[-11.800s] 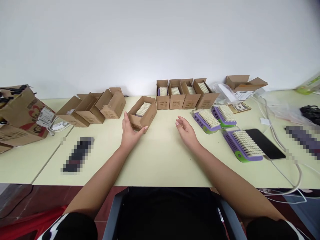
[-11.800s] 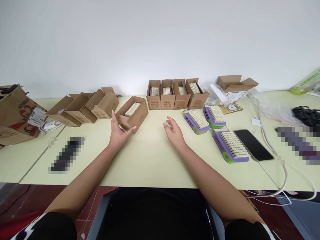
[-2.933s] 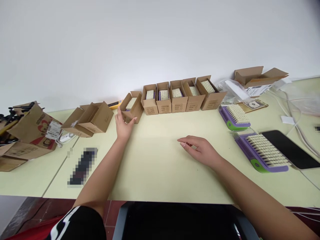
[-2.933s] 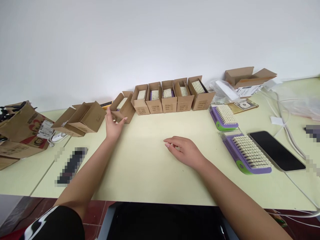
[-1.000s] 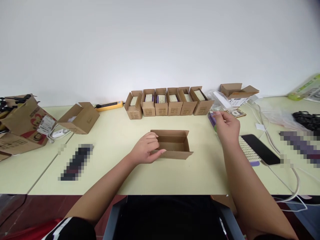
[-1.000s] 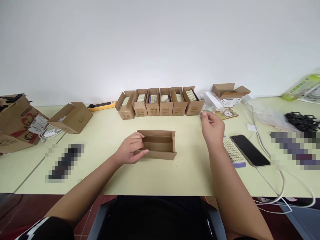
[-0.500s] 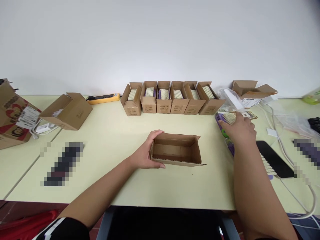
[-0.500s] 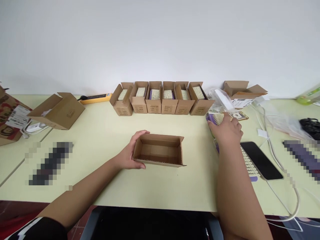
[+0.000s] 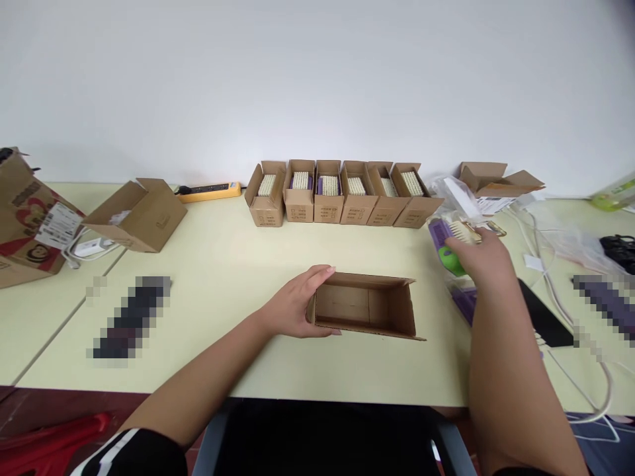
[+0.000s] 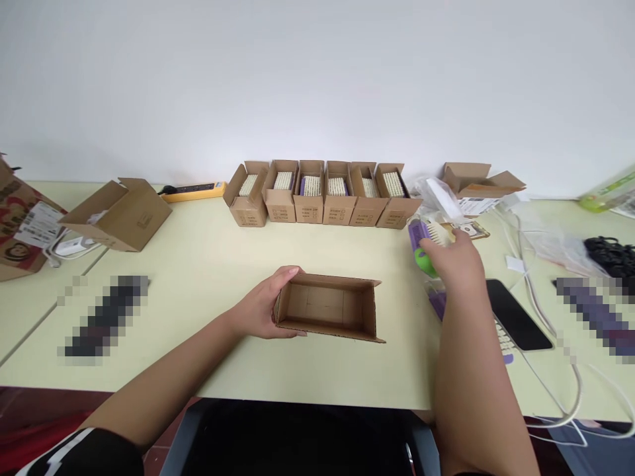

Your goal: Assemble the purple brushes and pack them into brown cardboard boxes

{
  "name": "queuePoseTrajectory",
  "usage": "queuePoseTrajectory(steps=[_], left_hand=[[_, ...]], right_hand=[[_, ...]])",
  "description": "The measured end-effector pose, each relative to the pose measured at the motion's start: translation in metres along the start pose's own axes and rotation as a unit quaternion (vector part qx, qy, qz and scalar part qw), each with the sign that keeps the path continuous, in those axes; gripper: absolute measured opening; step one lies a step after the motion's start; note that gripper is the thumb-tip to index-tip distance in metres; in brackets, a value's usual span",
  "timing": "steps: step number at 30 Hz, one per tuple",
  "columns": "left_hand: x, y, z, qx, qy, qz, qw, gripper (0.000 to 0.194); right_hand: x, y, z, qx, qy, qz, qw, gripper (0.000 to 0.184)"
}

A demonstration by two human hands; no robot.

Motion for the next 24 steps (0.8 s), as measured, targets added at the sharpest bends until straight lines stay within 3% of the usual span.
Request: queuePoseTrajectory(steps=[3, 5, 7, 9, 11, 16, 20, 24], left_hand=[[-0.006, 0.015, -0.003, -0.031, 0.014, 0.085, 0.996, 0.137], [-0.013, 0.028, -0.006, -0.073, 0.022, 0.166, 0.983, 0.146], [-0.019, 0.038, -0.009, -0.123, 0.018, 0.229, 0.965, 0.156], [-0.021, 0.043, -0.011, -0.162, 0.012, 0.254, 0.954, 0.158], [-0.018, 0.043, -0.015, -0.182, 0.017, 0.255, 0.949, 0.151], [-0.013, 0.045, -0.021, -0.195, 0.031, 0.257, 0.946, 0.13], [-0.011, 0.044, -0.021, -0.213, 0.017, 0.241, 0.947, 0.131], [-0.012, 0.048, -0.02, -0.212, 0.015, 0.261, 0.942, 0.131]], right_hand=[[-0.02, 0.001, 0.024, 0.117, -0.043, -0.09, 0.988, 0.072], [-0.036, 0.024, 0.037, 0.267, -0.085, -0.041, 0.959, 0.075], [-0.057, 0.057, 0.048, 0.379, -0.113, 0.065, 0.916, 0.078], [-0.081, 0.092, 0.04, 0.405, -0.05, 0.159, 0.899, 0.082], [-0.107, 0.117, 0.026, 0.418, 0.024, 0.208, 0.884, 0.088], [-0.166, 0.157, 0.003, 0.363, 0.181, 0.297, 0.864, 0.114], [-0.19, 0.17, 0.003, 0.281, 0.237, 0.374, 0.852, 0.103], [-0.19, 0.17, 0.003, 0.222, 0.283, 0.411, 0.838, 0.086]])
Point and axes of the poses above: each hand's wrist, its own x-axis towards the middle knuckle, its own z-axis out of the back of the hand, y = z × x, the point moved 9 cm from there along x, towards the middle knuckle, and after that the axes turned 3 degrees about -y, right-handed, at the moved point
